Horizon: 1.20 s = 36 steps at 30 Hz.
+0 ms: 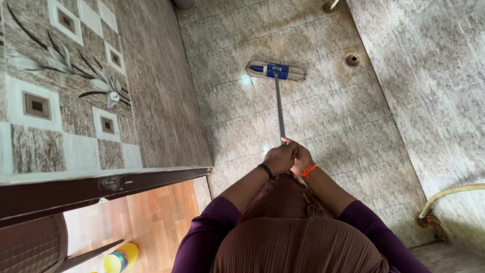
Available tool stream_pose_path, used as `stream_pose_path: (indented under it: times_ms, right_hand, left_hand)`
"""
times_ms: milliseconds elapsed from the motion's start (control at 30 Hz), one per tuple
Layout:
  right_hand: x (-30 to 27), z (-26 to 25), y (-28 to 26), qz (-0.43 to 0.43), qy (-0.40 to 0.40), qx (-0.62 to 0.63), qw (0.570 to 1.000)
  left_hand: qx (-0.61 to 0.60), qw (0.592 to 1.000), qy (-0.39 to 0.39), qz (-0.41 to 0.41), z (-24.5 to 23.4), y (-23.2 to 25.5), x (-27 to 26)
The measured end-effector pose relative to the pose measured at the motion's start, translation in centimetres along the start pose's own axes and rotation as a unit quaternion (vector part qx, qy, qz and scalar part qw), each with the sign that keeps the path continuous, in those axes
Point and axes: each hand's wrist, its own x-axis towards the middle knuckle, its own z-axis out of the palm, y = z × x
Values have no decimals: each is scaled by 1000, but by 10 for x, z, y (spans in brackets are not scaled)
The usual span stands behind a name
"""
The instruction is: The person mops a tiled bathroom floor using a flat mop. They move the mop back and forth across the floor, covering the area near a white sink, a wooden cabinet, and a doorway. The person is barefoot during the task.
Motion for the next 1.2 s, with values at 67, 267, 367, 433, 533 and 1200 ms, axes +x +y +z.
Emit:
stream_pose_path:
  times_ms: [67,267,367,433,533,1200]
  right_hand:
    - [-14,-5,20,-47,-115,5,992]
    - [-57,-17,80,-181,-247,-150,940]
    - [-88,-15,123,-90,-140,-25,986]
    - [-113,-12,150,-48,-124,34,991]
    - [-168,-8,192,-58,-204,23,977]
    - [-243,30,161,-51,-247,-19,968]
  left_hand:
    - [23,1000,19,11,9,-2,-19]
    - [31,999,20,23,15,1,-90]
    - [38,999,-12,23,20,4,-142]
    - [34,999,-20,28,22,5,-181]
    - [29,998,-35,31,27,12,-241]
    - [103,985,-3,139,-20,86,-282]
